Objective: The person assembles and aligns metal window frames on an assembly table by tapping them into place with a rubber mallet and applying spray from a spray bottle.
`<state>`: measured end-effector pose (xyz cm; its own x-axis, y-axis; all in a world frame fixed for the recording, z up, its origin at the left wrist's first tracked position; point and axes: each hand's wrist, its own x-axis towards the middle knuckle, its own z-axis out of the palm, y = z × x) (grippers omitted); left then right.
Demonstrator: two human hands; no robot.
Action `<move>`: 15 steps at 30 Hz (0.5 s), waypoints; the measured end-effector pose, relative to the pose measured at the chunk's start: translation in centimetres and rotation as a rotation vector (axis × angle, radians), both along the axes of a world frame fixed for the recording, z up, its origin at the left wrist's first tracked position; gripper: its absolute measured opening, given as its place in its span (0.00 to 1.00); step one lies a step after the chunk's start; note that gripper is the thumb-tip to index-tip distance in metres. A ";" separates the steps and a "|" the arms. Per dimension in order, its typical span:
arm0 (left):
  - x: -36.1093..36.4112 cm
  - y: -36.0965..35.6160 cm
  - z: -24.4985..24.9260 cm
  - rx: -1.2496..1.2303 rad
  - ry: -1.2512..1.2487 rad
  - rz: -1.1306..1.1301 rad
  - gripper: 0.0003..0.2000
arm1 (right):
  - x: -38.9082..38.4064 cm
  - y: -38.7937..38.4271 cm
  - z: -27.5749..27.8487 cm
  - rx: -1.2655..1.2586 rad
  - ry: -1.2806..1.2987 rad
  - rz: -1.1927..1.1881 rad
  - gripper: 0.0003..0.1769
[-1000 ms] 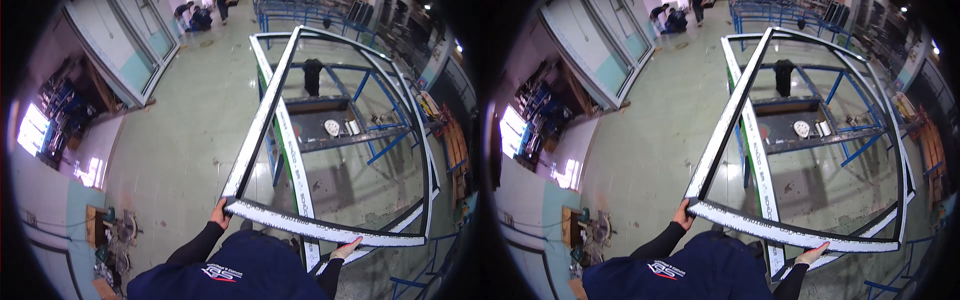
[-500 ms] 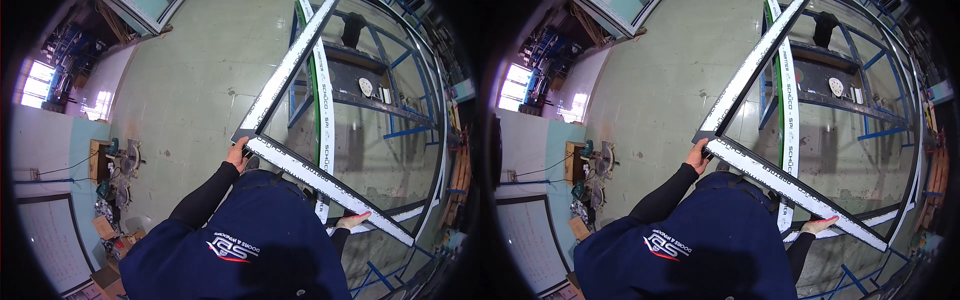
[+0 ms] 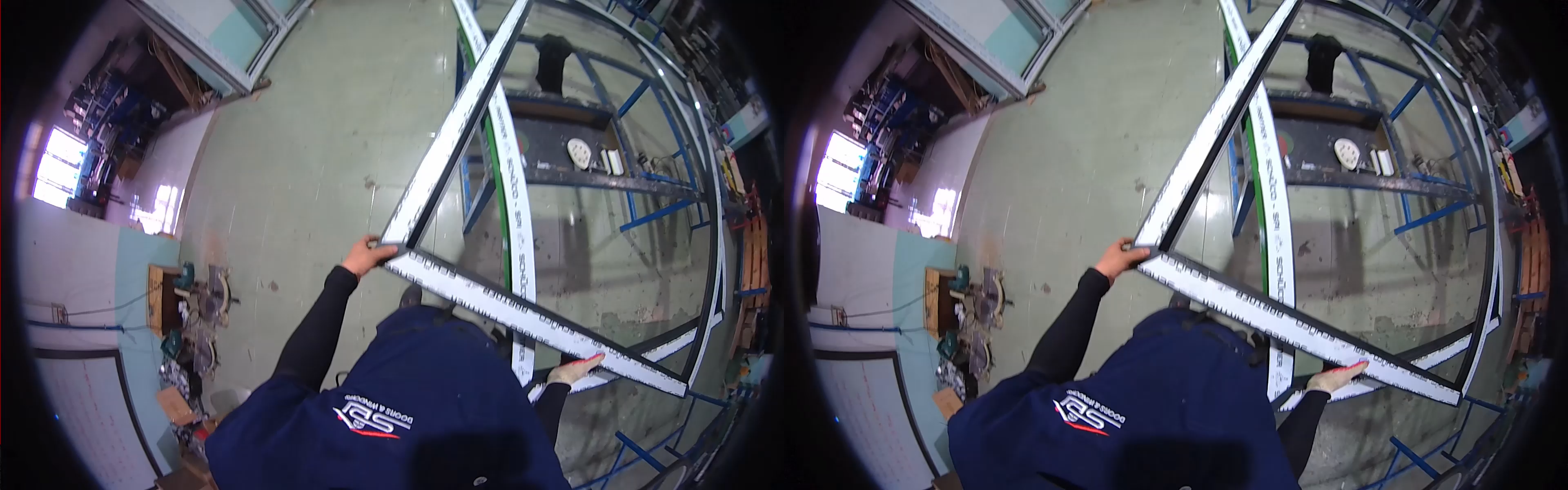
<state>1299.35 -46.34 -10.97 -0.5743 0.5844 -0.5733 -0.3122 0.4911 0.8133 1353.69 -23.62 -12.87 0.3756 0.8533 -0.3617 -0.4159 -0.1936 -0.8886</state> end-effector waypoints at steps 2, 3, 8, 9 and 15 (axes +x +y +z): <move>-0.9 1.1 -0.1 -0.100 0.180 -0.145 0.50 | 0.1 0.2 0.1 0.024 0.033 0.012 0.46; -1.0 1.7 0.5 -0.124 0.226 -0.196 0.54 | -0.1 0.1 0.5 0.028 0.051 0.005 0.47; -1.3 4.1 1.4 -0.221 0.389 -0.356 0.61 | -0.2 -0.3 1.4 -0.008 0.021 -0.021 0.48; -0.8 4.3 2.3 -0.217 0.402 -0.370 0.60 | -0.2 -0.2 1.4 -0.010 0.031 -0.012 0.48; 0.7 4.5 2.5 -0.266 0.507 -0.247 0.51 | -0.2 0.0 1.1 0.021 -0.010 -0.044 0.46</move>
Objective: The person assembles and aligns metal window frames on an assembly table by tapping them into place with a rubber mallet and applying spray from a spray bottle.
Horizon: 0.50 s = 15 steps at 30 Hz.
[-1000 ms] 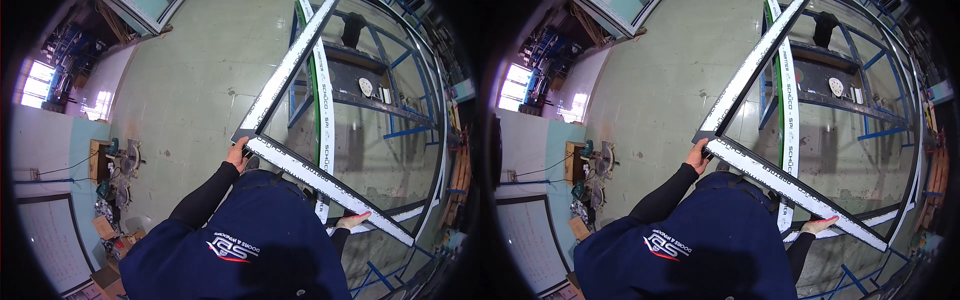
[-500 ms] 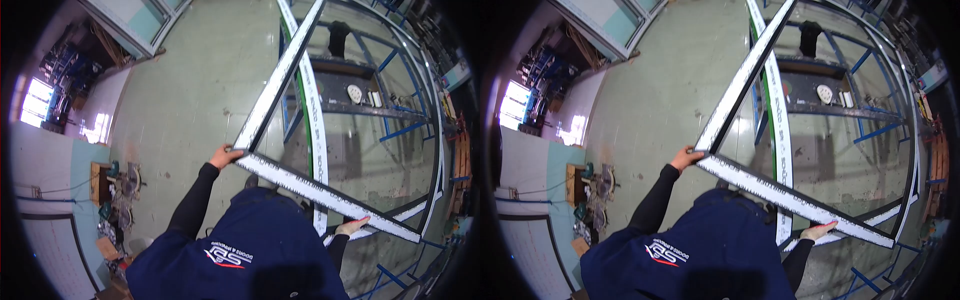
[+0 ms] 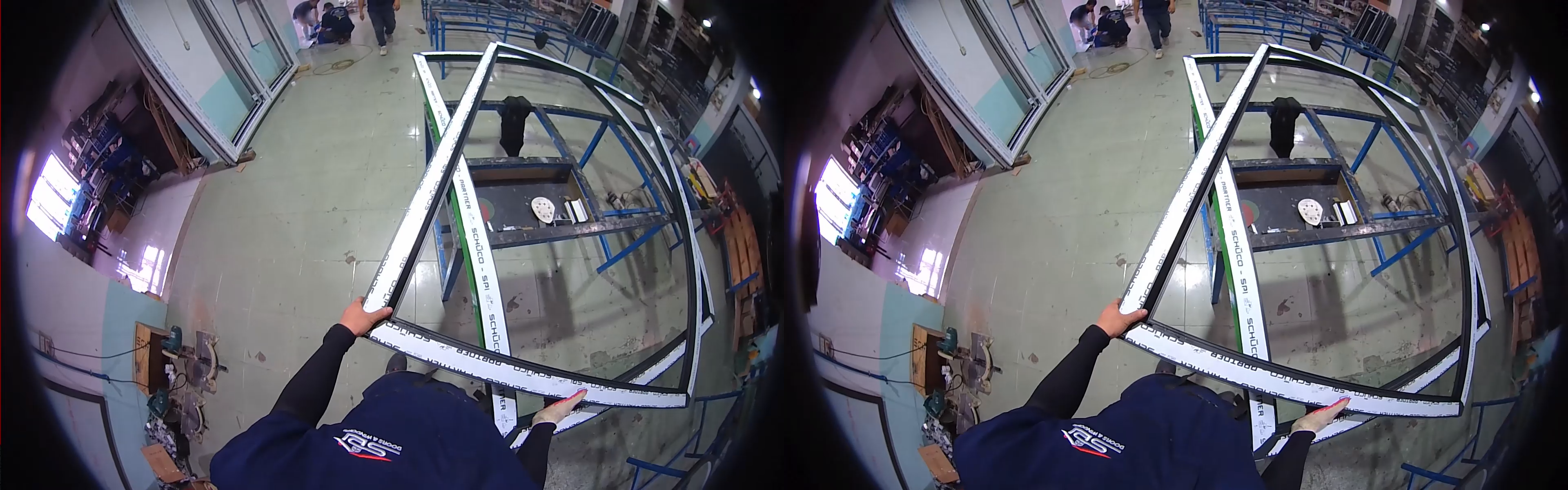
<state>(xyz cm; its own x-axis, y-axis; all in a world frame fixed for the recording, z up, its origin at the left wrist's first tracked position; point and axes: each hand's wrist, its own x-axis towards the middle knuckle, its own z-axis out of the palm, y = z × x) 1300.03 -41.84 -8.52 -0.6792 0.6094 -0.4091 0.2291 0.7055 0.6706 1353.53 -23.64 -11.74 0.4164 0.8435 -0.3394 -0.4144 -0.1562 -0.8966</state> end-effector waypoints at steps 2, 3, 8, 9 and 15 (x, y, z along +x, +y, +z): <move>0.0 0.1 0.2 -0.032 0.031 -0.012 0.51 | -0.4 -0.1 0.8 -0.006 0.006 -0.008 0.43; 0.0 0.1 0.5 -0.035 0.029 -0.020 0.51 | -0.5 -0.2 0.9 0.004 -0.020 -0.018 0.43; -0.2 0.0 0.9 -0.054 0.034 -0.061 0.51 | -0.2 -0.5 0.1 0.057 -0.153 -0.010 0.42; -0.1 0.1 0.9 -0.053 0.038 -0.063 0.51 | 0.0 -0.5 -0.1 0.055 -0.149 -0.012 0.42; 0.2 0.0 1.6 -0.012 0.005 -0.048 0.48 | -0.1 -0.1 0.2 0.027 -0.065 -0.026 0.42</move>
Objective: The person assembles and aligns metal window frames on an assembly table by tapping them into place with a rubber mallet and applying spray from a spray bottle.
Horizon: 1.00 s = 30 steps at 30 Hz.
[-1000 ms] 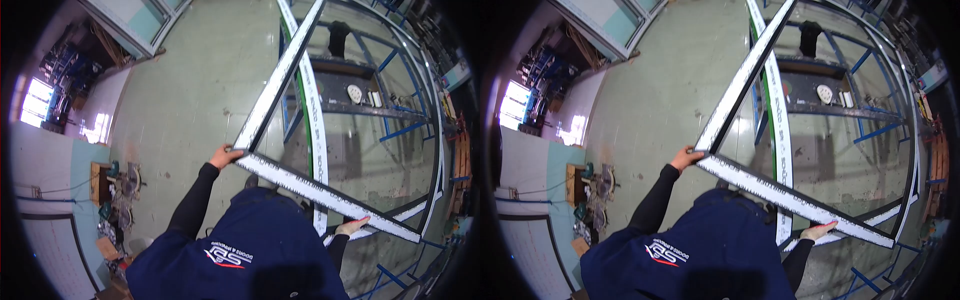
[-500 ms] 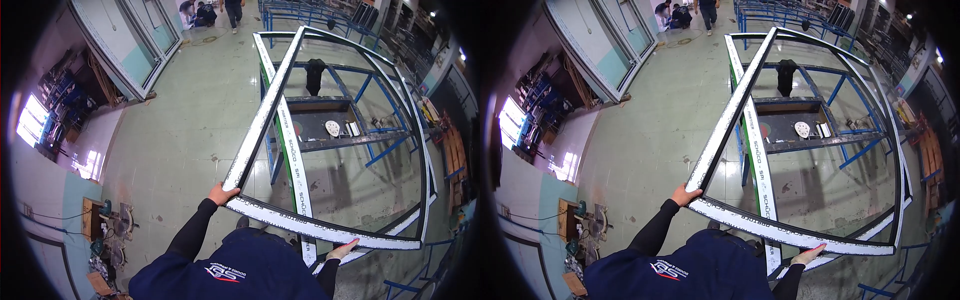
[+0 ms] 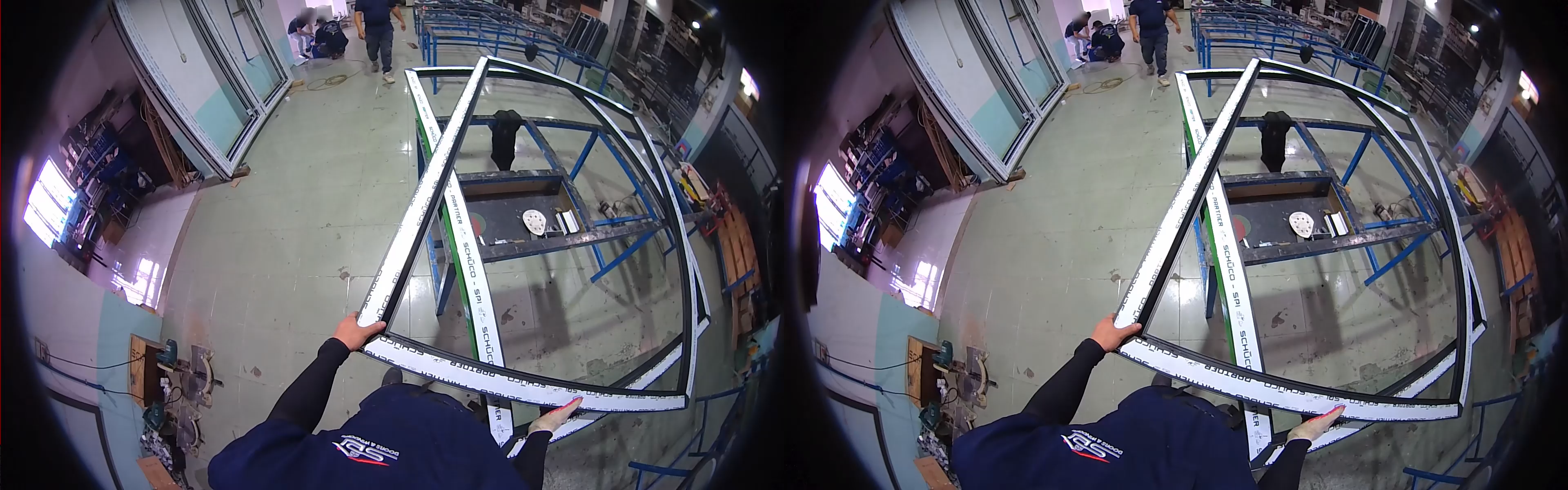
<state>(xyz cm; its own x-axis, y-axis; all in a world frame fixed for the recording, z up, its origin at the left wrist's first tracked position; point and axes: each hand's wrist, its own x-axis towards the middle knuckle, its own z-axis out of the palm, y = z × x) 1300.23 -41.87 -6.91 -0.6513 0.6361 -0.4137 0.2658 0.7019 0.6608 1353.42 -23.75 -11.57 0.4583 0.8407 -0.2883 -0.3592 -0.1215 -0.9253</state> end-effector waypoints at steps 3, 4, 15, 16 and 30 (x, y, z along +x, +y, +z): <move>0.2 0.0 0.6 -0.024 0.014 0.002 0.48 | 0.1 0.0 -0.1 -0.018 0.010 -0.010 0.43; 0.2 0.0 0.7 -0.027 0.016 0.002 0.48 | 0.0 0.0 -0.2 -0.017 -0.017 -0.014 0.43; 0.2 0.0 0.8 -0.034 0.013 0.018 0.50 | 0.0 0.1 -0.4 -0.008 0.015 0.007 0.46; 0.3 0.0 0.9 -0.034 0.012 0.024 0.49 | 0.0 0.0 -0.4 -0.005 0.026 0.012 0.46; 0.1 0.0 0.4 -0.027 0.031 0.017 0.49 | 0.3 0.1 -0.9 -0.042 0.032 0.027 0.48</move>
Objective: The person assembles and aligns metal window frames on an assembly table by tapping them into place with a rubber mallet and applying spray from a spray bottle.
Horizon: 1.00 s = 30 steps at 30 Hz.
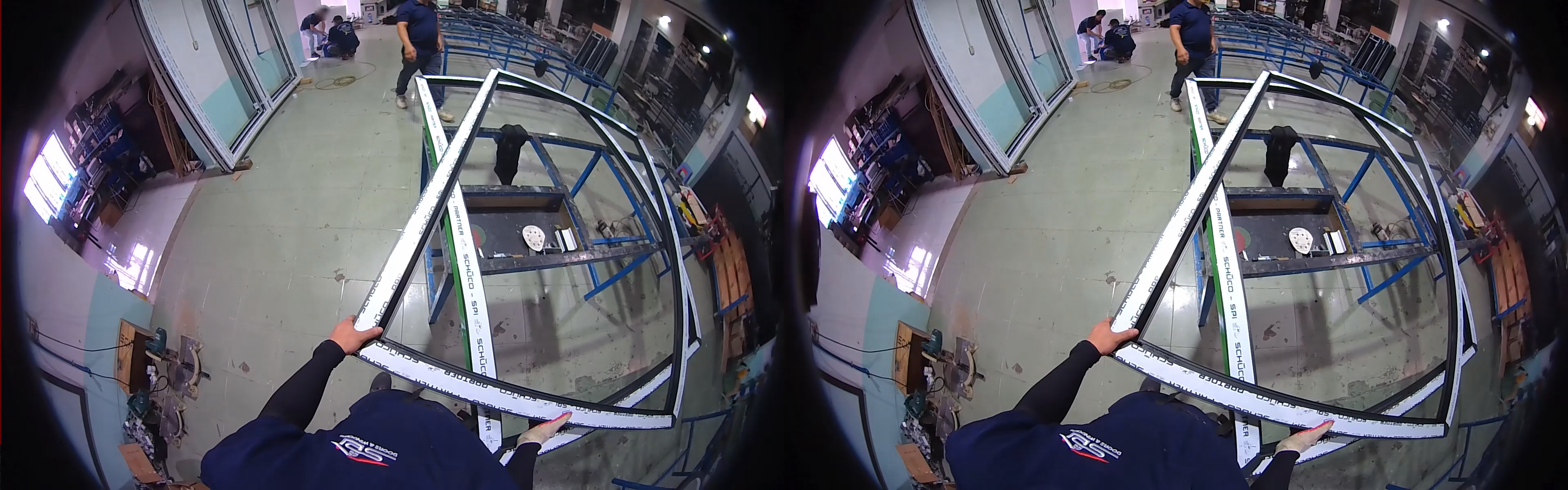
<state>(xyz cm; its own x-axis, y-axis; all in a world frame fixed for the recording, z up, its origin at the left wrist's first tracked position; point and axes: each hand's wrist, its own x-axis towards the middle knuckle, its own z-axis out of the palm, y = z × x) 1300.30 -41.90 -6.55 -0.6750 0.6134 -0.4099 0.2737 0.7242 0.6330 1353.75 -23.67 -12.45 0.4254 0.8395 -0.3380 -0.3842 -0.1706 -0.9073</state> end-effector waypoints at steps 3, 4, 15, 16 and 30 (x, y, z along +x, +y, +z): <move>-0.2 -0.1 -0.6 0.009 0.002 -0.004 0.49 | -0.2 0.0 0.4 -0.006 0.007 -0.020 0.48; -0.2 -0.1 -0.5 0.010 -0.004 -0.004 0.49 | -0.2 0.0 0.4 -0.004 -0.002 -0.018 0.48; -0.2 0.0 -1.2 0.071 0.028 -0.023 0.46 | -0.1 -0.2 0.6 0.019 -0.046 -0.059 0.42; -0.3 0.0 -1.6 0.078 0.034 -0.025 0.46 | 0.0 -0.3 0.6 0.029 -0.052 -0.060 0.43; -0.1 0.1 -1.1 0.045 0.030 -0.016 0.44 | 0.0 -0.3 0.9 -0.018 -0.053 -0.077 0.47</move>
<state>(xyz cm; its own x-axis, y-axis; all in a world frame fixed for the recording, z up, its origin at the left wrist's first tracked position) 1300.17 -41.85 -7.70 -0.6767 0.6415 -0.3613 0.3046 0.6907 0.6559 1353.76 -23.97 -11.60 0.5064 0.7975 -0.3278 -0.3486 -0.1584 -0.9238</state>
